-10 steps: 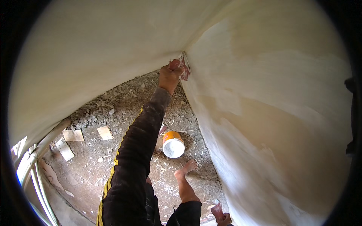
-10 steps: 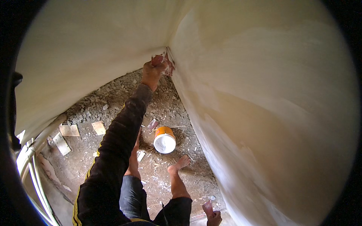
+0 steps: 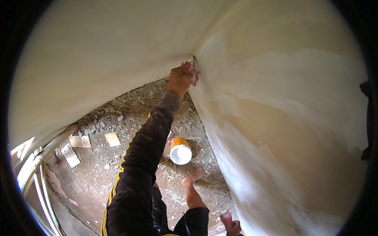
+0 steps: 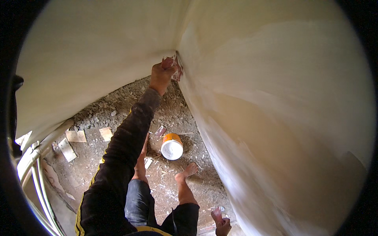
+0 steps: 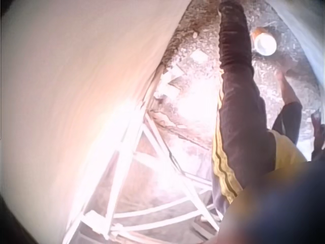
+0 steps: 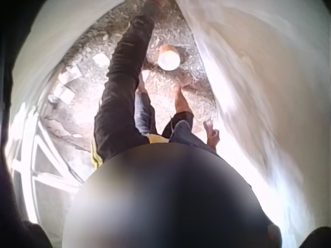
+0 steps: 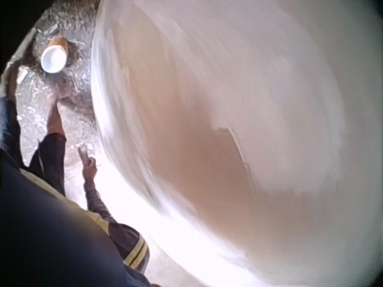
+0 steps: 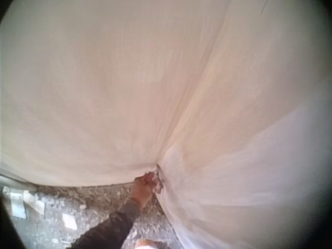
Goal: The person applies plaster to a wall using a trowel and a bucket. They repeatedly scoop plaster from the bucket and spread it onto the wall surface, smoothing it out.
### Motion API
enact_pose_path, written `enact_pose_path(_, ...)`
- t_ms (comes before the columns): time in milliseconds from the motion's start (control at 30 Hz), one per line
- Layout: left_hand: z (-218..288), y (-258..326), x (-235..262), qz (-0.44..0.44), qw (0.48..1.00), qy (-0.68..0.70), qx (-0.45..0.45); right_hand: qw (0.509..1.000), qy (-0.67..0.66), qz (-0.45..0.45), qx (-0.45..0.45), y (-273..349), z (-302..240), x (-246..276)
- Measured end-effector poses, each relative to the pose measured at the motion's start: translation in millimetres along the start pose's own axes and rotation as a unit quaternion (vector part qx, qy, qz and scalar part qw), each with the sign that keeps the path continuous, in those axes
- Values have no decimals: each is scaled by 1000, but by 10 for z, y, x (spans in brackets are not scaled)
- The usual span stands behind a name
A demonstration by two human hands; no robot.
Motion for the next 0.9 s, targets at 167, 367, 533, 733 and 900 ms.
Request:
enact_pose_path(167,439,180,-32,23,992,25,-123,1000,-11,9,12,-14,0,-10)
enact_pose_path(367,-514,598,305,199,978,14,68,1000,-7,8,19,-11,129,29)
enact_pose_path(533,-1279,287,314,175,977,29,119,1000,11,8,11,120,293,7)
enact_pose_path(733,-1306,-125,243,142,972,22,186,1000,3,0,-18,217,314,-37)
enact_pose_path(900,-1244,-150,208,143,980,77,117,999,-15,-34,-14,199,222,-63)
Point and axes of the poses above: each hand's wrist, its own y-axis away from the middle knuckle, its own x-axis out of the back of the hand, z = x × y, the point moved 2 cm from there along -y, towards the middle knuckle, and after that the axes turned 7 degrees about -x, right-handed, at the moved point
